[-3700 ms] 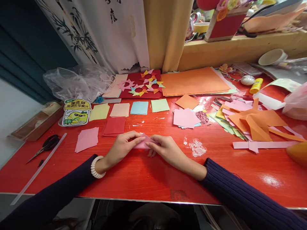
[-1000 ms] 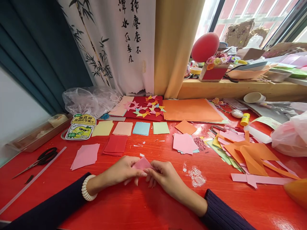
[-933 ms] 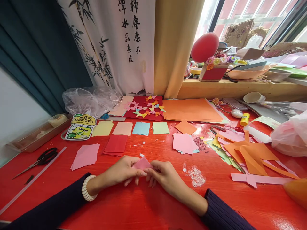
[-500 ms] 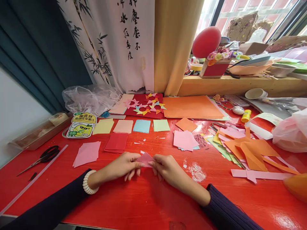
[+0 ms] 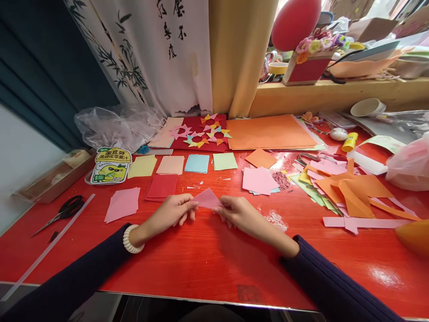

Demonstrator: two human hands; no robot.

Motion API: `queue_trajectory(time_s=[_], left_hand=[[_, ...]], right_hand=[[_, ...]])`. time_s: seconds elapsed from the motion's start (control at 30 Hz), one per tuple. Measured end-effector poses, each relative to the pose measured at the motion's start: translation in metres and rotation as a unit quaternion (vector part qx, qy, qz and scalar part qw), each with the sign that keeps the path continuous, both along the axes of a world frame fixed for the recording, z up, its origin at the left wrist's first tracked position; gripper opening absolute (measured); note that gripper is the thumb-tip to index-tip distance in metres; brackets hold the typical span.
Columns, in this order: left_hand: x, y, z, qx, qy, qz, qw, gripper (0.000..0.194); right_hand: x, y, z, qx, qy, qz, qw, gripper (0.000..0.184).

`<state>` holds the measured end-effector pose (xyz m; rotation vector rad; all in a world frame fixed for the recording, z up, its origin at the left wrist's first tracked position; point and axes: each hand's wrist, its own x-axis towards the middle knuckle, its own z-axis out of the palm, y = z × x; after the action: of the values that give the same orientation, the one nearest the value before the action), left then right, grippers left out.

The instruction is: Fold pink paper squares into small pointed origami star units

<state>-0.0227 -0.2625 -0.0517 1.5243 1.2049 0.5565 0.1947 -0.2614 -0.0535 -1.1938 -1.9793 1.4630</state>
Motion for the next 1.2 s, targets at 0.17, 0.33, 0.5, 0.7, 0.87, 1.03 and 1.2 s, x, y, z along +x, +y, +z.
queue_trajectory(time_s=[0.17, 0.33, 0.5, 0.7, 0.87, 1.03, 1.2], left_hand=[[0.0, -0.001, -0.001, -0.009, -0.017, 0.027, 0.999, 0.036], [-0.001, -0.002, -0.001, -0.032, -0.04, 0.046, 0.998, 0.04], [0.0, -0.003, 0.001, -0.046, -0.065, 0.068, 0.994, 0.048], [0.001, -0.004, -0.002, -0.029, -0.082, 0.099, 0.991, 0.051], [0.0, 0.001, -0.003, -0.011, -0.109, 0.094, 0.99, 0.045], [-0.001, 0.0, 0.003, -0.005, -0.142, 0.021, 0.99, 0.038], [-0.003, 0.001, 0.009, 0.011, -0.124, 0.015, 0.992, 0.016]], right_hand=[[0.0, 0.004, 0.002, -0.037, 0.016, 0.001, 0.999, 0.035], [-0.002, 0.003, 0.009, -0.065, 0.0, -0.026, 0.998, 0.04], [-0.004, 0.0, 0.013, -0.057, -0.036, -0.045, 0.997, 0.042], [-0.003, -0.001, 0.009, -0.035, -0.034, -0.045, 0.998, 0.041], [-0.003, -0.002, 0.008, -0.023, -0.038, -0.046, 0.998, 0.041], [-0.005, -0.002, 0.009, -0.034, -0.021, -0.043, 0.998, 0.042], [-0.005, 0.001, 0.009, -0.038, 0.002, -0.034, 0.999, 0.047]])
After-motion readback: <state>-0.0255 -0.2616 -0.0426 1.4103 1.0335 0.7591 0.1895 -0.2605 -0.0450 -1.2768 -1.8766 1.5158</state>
